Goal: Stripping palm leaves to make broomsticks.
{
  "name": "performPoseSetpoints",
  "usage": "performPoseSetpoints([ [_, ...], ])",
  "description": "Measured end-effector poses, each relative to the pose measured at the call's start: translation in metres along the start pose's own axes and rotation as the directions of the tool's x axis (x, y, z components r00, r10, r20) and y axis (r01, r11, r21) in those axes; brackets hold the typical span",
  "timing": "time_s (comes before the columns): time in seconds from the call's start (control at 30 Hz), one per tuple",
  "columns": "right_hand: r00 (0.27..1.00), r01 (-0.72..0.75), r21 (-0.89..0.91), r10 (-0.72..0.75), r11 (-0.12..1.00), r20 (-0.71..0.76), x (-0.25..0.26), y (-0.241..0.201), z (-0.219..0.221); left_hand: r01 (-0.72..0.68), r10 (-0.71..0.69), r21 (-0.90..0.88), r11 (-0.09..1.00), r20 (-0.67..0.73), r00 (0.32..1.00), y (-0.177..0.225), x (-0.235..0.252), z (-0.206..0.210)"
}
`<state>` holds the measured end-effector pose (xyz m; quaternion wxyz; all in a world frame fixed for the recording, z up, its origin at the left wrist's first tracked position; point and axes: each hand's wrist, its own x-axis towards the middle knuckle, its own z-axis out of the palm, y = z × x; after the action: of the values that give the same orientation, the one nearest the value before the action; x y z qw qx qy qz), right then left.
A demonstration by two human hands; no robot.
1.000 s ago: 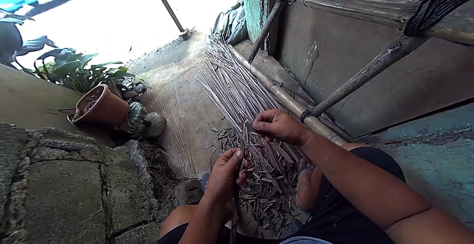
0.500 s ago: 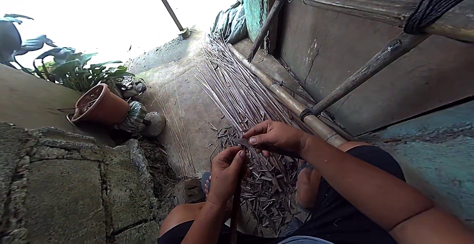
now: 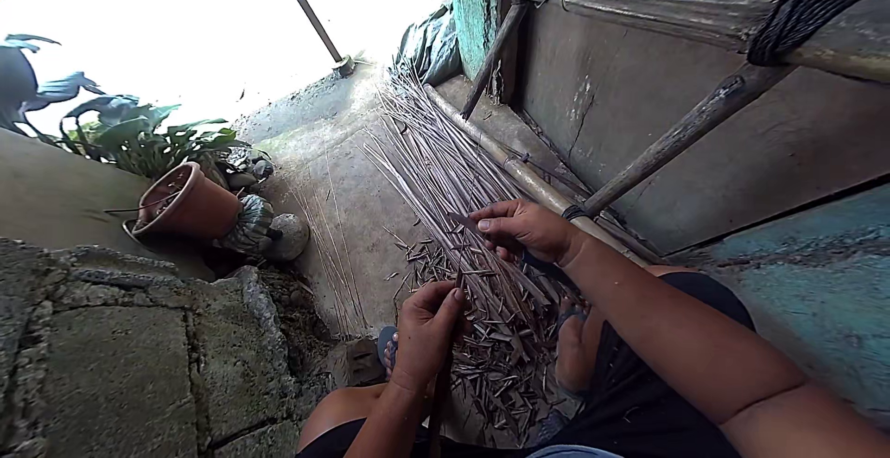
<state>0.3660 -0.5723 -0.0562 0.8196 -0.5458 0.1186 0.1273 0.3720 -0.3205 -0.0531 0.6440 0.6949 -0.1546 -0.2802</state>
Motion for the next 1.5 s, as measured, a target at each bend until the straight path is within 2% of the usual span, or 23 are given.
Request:
performPoseSetpoints([
  [0.07, 0.994, -0.010, -0.058, 0.017, 0.998, 0.112, -0.003, 0.005, 0.004, 0.045, -0.044, -0.071, 0.996, 0.022, 0.999, 0.002, 0.001, -0.002],
  [0.13, 0.973, -0.005, -0.114, 0.032, 0.994, 0.230, -0.005, 0.013, 0.010, 0.136, -0.119, -0.236, 0.962, 0.082, 0.989, 0.004, 0.003, -0.005],
  [0.2, 0.957, 0.010, -0.119, 0.025, 0.993, 0.290, -0.006, 0.018, 0.015, 0.201, -0.160, -0.363, 0.910, 0.140, 0.977, 0.005, 0.004, -0.008],
  [0.27, 0.965, 0.038, -0.093, -0.013, 0.995, 0.261, -0.005, 0.018, 0.016, 0.242, -0.179, -0.429, 0.870, 0.182, 0.967, 0.005, 0.005, -0.011],
  [0.37, 0.991, 0.075, -0.017, -0.073, 0.997, 0.108, -0.002, 0.010, 0.009, 0.284, -0.197, -0.460, 0.841, 0.229, 0.953, 0.005, 0.003, -0.011],
  [0.43, 0.994, 0.085, 0.018, -0.086, 0.996, 0.065, -0.001, 0.006, 0.003, 0.292, -0.199, -0.454, 0.841, 0.243, 0.949, 0.004, 0.002, -0.010],
  [0.53, 0.976, 0.053, -0.115, -0.027, 0.992, 0.218, -0.006, 0.005, 0.002, 0.249, -0.176, -0.417, 0.874, 0.205, 0.963, 0.004, 0.002, -0.008],
  [0.6, 0.967, 0.034, -0.183, 0.014, 0.982, 0.256, -0.009, 0.006, 0.007, 0.133, -0.102, -0.266, 0.955, 0.127, 0.987, 0.004, 0.002, -0.006],
  [0.67, 0.986, 0.004, -0.184, 0.026, 0.983, 0.163, -0.009, 0.003, 0.007, -0.028, 0.031, -0.043, 0.999, 0.063, 0.998, 0.000, 0.002, -0.004],
  [0.73, 0.998, -0.011, -0.136, 0.021, 0.991, 0.066, -0.007, 0.000, 0.004, -0.092, 0.088, 0.050, 0.994, 0.070, 0.994, -0.002, 0.000, -0.002],
  [0.9, 0.974, -0.011, -0.178, 0.051, 0.984, 0.221, -0.008, 0.005, 0.007, -0.122, 0.119, 0.069, 0.990, 0.048, 0.992, -0.003, 0.001, -0.001],
  [1.07, 0.999, -0.050, 0.039, 0.050, 0.998, -0.001, 0.001, 0.002, 0.001, -0.125, 0.120, 0.074, 0.989, 0.059, 0.991, -0.002, -0.001, -0.001],
  [1.13, 0.997, -0.056, 0.038, 0.054, 0.998, 0.047, 0.001, 0.003, 0.000, -0.124, 0.119, 0.067, 0.990, 0.067, 0.991, -0.003, 0.000, -0.001],
  [1.2, 0.980, -0.053, -0.017, 0.055, 0.998, 0.189, -0.001, 0.008, 0.003, -0.081, 0.081, 0.007, 0.997, 0.068, 0.994, -0.003, 0.001, -0.002],
  [1.27, 0.971, -0.043, -0.001, 0.042, 0.999, 0.235, -0.001, 0.013, 0.008, 0.039, -0.030, -0.112, 0.993, 0.077, 0.997, 0.000, 0.001, -0.003],
  [1.37, 0.997, -0.023, 0.077, 0.018, 0.997, 0.071, 0.004, 0.011, 0.008, 0.242, -0.198, -0.265, 0.933, 0.182, 0.963, 0.001, 0.001, -0.006],
  [1.43, 0.999, -0.019, 0.089, 0.023, 0.996, -0.034, 0.008, 0.008, 0.004, 0.287, -0.221, -0.292, 0.912, 0.239, 0.946, -0.001, 0.000, -0.007],
  [1.5, 1.000, -0.011, 0.045, 0.012, 0.999, -0.021, 0.006, 0.006, 0.002, 0.278, -0.215, -0.299, 0.913, 0.226, 0.950, -0.002, 0.001, -0.006],
])
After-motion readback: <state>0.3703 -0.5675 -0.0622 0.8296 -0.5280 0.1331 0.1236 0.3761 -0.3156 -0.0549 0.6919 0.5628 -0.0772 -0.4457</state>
